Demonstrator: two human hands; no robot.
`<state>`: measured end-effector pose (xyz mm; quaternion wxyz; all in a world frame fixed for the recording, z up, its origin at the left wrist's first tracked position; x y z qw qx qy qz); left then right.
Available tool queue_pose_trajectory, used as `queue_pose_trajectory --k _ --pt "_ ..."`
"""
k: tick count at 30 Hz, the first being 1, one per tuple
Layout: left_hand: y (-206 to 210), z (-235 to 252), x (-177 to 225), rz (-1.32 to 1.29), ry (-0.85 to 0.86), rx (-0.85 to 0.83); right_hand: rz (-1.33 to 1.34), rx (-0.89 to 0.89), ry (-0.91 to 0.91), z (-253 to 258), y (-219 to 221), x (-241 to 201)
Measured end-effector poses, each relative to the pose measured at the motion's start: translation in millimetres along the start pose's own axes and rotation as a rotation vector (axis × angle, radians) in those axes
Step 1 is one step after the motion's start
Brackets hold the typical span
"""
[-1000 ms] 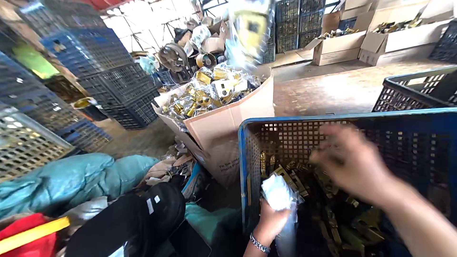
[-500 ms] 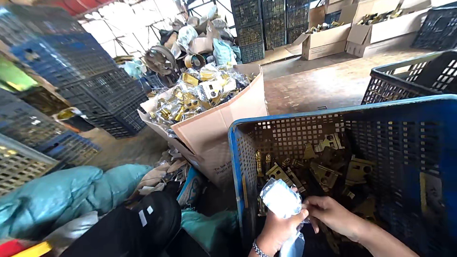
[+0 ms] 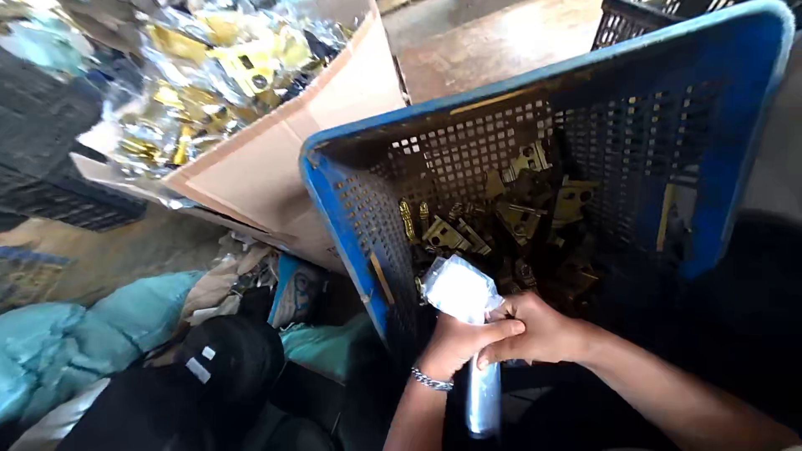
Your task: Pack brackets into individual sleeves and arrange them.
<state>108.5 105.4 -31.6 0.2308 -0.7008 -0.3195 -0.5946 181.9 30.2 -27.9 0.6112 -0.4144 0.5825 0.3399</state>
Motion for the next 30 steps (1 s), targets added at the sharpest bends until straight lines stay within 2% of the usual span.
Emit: queue_pose_trajectory --k 2,4,6,9,11,13,15,18,19,20,21,23,24,25,26,27,28,30 --pt "-8.1 4.3 7.0 0.080 0.144 0.031 -0.023 -0.062 0.086 6.3 -8.6 4.7" --pt "-28.7 11.7 20.3 0.284 0.341 0.170 -0.006 0.033 0.145 27.3 -39.3 15.4" --pt "-46.4 18.7 23.8 0.441 0.439 0.307 -0.096 0.096 0.185 58.3 -70.1 32.1" --pt "-68.4 29.2 20.5 0.291 0.317 0.471 -0.532 0.192 0.229 122.6 -116.6 71.6" --pt "-70.0 32.8 19.7 0.140 0.242 0.500 -0.791 0.224 0.337 157.0 -139.6 113.2" --pt "-67.0 36.6 22.4 0.073 0.237 0.482 -0.937 0.154 0.467 164.3 -141.1 143.5" --pt "-64.6 39.6 24.0 0.039 0.252 0.465 -1.034 0.072 0.512 154.6 -132.5 140.1" --pt "-65.7 39.8 24.7 0.063 0.256 0.509 -1.095 -0.072 0.417 136.9 -119.8 115.2" --pt "-66.8 39.4 23.8 0.075 0.255 0.527 -1.067 -0.070 0.377 129.8 -121.0 106.4" --pt "-67.7 39.1 22.7 0.078 0.254 0.540 -0.984 0.016 0.317 121.2 -127.2 91.9" --pt "-68.3 38.6 21.6 0.073 0.258 0.544 -0.843 0.181 0.235 109.5 -136.8 70.4" --pt "-68.3 37.0 20.0 0.041 0.257 0.545 -0.380 0.529 0.085 74.9 -151.2 27.1" --pt "-67.3 35.6 18.9 0.018 0.254 0.539 -0.066 0.590 0.067 58.3 -145.1 15.4" --pt "-66.1 34.2 17.8 -0.005 0.250 0.531 0.261 0.531 0.090 47.4 -126.3 8.8" --pt "-64.1 32.4 16.8 -0.027 0.243 0.519 0.498 0.399 0.135 40.6 -99.1 4.5" --pt "-62.0 30.2 16.4 -0.042 0.240 0.513 0.643 0.266 0.170 36.8 -71.3 0.2" --pt "-60.5 28.0 16.5 -0.042 0.248 0.514 0.702 0.190 0.181 36.2 -50.0 -3.3" --pt "-62.2 24.9 17.0 0.021 0.296 0.533 0.663 0.295 0.123 39.1 -40.4 -8.1"
Point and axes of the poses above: each hand's wrist, its own z-axis towards the middle knuckle, its own y-axis out of the palm, x = y × z, the point moved 10 cm from there along z, towards the middle knuckle, and after that the axes turned 9 degrees about x, right-handed, at the moved point
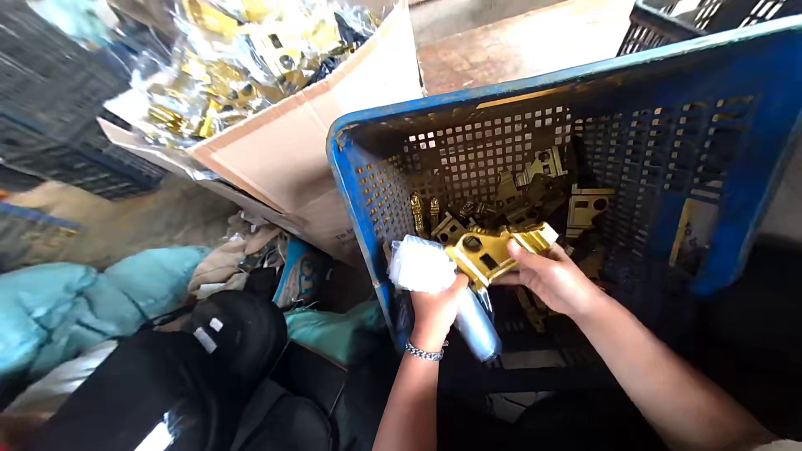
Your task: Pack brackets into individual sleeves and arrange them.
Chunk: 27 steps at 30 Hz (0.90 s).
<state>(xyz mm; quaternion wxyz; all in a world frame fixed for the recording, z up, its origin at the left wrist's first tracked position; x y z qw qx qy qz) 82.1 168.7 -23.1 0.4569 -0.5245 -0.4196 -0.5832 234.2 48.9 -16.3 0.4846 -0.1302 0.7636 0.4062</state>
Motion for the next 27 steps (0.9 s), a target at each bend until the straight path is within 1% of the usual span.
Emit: queue_pose_trajectory --k 2,3,4,5,6,8,9,10,11,13,15,18,20,22,24,26,27 --pt "-5.4 2.4 3.2 0.077 0.137 -0.004 0.027 0.126 -0.109 5.5 -10.8 -6.2" --pt "-6.8 3.8 6.0 0.097 0.185 0.000 0.038 0.147 -0.124 6.7 -15.4 -9.1" --pt "-7.3 4.6 7.7 0.090 0.192 0.003 0.034 0.155 -0.124 6.4 -17.9 -11.1" --pt "-6.7 4.4 7.8 0.052 0.155 -0.002 0.021 0.148 -0.115 4.8 -18.3 -11.6" --pt "-4.1 2.3 7.1 -0.003 0.084 -0.016 0.009 0.124 -0.102 2.8 -16.4 -10.7" --pt "4.2 -4.9 4.3 -0.120 -0.091 -0.046 -0.009 0.052 -0.086 -0.6 -6.8 -6.8" --pt "7.3 -8.9 4.0 -0.159 -0.175 -0.057 -0.009 0.027 -0.109 -0.7 -1.1 -6.3" --pt "8.1 -10.6 3.9 -0.190 -0.246 -0.056 -0.024 0.024 -0.172 -0.4 3.2 -9.1" --pt "6.9 -9.8 3.2 -0.217 -0.297 -0.043 -0.091 0.022 -0.276 -1.3 6.3 -13.7" --pt "2.1 -4.0 -1.6 -0.264 -0.380 -0.007 -0.307 -0.044 -0.512 -8.9 14.0 -21.7" --pt "-4.3 3.9 -6.3 -0.301 -0.447 0.022 -0.458 -0.137 -0.630 -20.7 18.9 -23.0" --pt "-5.3 8.9 -5.6 -0.273 -0.440 0.009 -0.546 -0.201 -0.645 -30.5 6.1 -19.6" --pt "3.2 4.2 -5.4 -0.217 -0.423 -0.026 -0.656 -0.161 -0.704 -30.5 -1.9 -23.7" --pt "8.5 -7.0 -0.9 -0.183 -0.367 -0.066 -0.818 -0.065 -0.811 -28.4 -6.4 -32.4" --pt "12.6 -16.0 6.8 -0.194 -0.294 -0.102 -0.991 0.002 -0.916 -27.6 -2.0 -35.0" --pt "14.1 -18.7 9.0 -0.206 -0.277 -0.095 -1.133 -0.031 -0.954 -32.7 16.1 -22.8" --pt "13.5 -19.8 8.7 -0.200 -0.285 -0.085 -1.213 -0.071 -0.927 -34.6 25.0 -11.4"
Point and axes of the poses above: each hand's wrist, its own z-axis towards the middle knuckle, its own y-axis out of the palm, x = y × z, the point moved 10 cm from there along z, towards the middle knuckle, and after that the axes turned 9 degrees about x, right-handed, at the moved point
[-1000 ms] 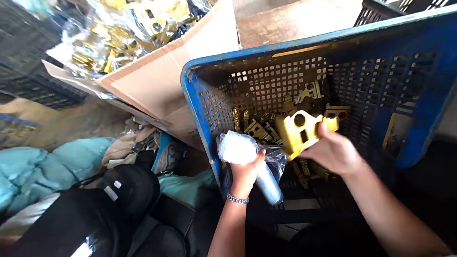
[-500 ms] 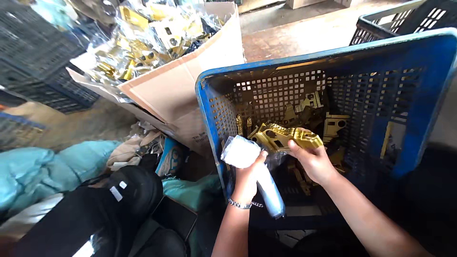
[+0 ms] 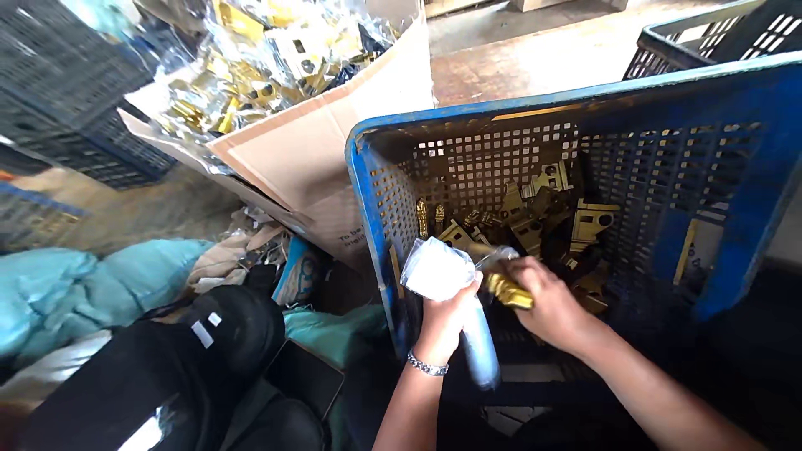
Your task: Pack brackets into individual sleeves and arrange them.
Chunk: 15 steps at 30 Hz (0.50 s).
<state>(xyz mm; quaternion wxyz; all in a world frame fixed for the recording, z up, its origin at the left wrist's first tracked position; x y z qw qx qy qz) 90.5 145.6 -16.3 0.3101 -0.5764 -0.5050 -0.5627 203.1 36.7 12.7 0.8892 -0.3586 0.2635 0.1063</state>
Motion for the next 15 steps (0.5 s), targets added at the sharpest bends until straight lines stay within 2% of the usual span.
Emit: queue_pose_trajectory --k 2,6,8,10,11,13,15 --pt "-1.2 0.8 -5.7 0.029 -0.045 0.016 -0.075 -0.091 0.001 -4.7 19.8 -6.3" --pt "1.1 11.2 -9.4 0.084 -0.022 0.025 -0.083 0.051 -0.156 4.2 16.9 -27.8" --pt "-2.0 13.3 -8.1 0.032 -0.013 0.037 0.049 0.106 -0.194 6.8 8.3 -34.6" --pt "-6.5 13.7 -5.1 0.001 0.021 0.083 0.274 0.130 -0.070 12.7 -1.2 -16.5" --pt "-7.6 13.3 -2.8 0.019 0.065 0.089 0.343 0.122 0.037 16.4 -2.3 -0.8" --pt "-6.2 9.8 3.6 0.126 0.259 0.063 0.321 0.063 0.244 23.6 3.3 26.9" --pt "-1.6 2.8 9.0 0.252 0.506 0.033 0.167 0.047 0.217 30.6 7.0 30.7"
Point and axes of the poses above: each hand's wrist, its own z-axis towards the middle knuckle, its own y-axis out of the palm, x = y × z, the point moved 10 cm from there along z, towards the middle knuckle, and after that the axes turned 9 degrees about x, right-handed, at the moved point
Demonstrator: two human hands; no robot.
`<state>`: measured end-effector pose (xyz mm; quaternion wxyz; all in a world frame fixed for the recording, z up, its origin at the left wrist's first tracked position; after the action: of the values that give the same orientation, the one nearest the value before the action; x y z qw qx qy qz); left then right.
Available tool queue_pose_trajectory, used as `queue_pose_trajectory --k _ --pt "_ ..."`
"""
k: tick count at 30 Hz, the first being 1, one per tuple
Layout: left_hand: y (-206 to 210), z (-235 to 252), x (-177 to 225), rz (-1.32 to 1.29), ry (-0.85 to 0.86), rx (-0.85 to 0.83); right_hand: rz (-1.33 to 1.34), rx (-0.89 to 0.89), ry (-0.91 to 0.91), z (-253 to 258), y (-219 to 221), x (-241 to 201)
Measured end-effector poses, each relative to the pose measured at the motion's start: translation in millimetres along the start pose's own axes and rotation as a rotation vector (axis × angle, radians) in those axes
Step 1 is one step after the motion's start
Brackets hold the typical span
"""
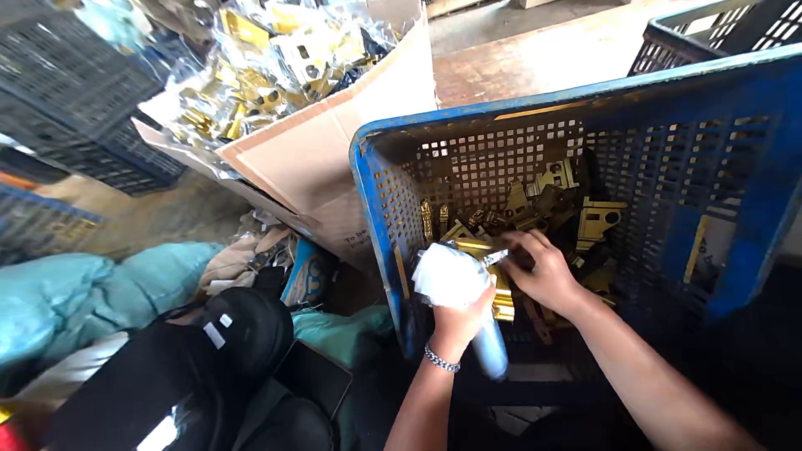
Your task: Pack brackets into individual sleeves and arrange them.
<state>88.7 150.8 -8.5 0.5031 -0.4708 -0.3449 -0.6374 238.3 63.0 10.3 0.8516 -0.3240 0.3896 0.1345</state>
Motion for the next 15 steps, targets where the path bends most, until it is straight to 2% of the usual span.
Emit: queue_pose_trajectory --k 2,4,5,7,8,10,11,12,14,15 --pt "-0.8 2.7 3.0 0.094 0.140 0.032 -0.081 -0.003 -0.186 -6.7 3.6 -28.1" --pt "-6.5 12.6 3.6 0.159 0.148 0.087 -0.032 -0.013 -0.344 -22.2 5.9 -61.9" --pt "-9.1 14.0 0.1 0.135 0.087 0.096 0.024 -0.047 -0.324 -27.3 7.5 -65.1" --pt "-5.7 9.8 -15.1 -0.023 -0.156 0.059 0.131 -0.194 -0.098 -27.4 12.7 -42.5" --pt "1.3 5.2 -19.8 -0.110 -0.307 0.003 0.140 -0.260 0.013 -25.3 14.4 -27.0" --pt "6.2 -1.1 -21.8 -0.154 -0.498 -0.095 0.072 -0.301 0.113 -21.3 8.8 -6.6" --pt "2.0 1.2 -21.8 -0.151 -0.541 -0.110 -0.009 -0.377 0.136 -18.6 4.3 -3.2" --pt "-6.0 6.5 -22.1 -0.150 -0.568 -0.086 -0.101 -0.535 0.175 -17.7 0.8 -1.7" --pt "-26.4 16.6 -20.0 -0.166 -0.592 -0.002 -0.280 -0.968 0.252 -22.7 -7.6 -7.4" --pt "-34.3 20.1 -18.0 -0.163 -0.575 0.016 -0.292 -1.073 0.212 -17.7 -17.3 -21.3"
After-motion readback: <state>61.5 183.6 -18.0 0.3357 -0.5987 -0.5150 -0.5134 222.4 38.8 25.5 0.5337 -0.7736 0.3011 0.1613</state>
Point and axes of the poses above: each hand's wrist, its own z-axis towards the middle knuckle, its own y-axis out of the palm, x = y × z, the point moved 10 cm from there along z, towards the middle knuckle, and after that the axes turned 9 degrees about x, right-handed, at the moved point
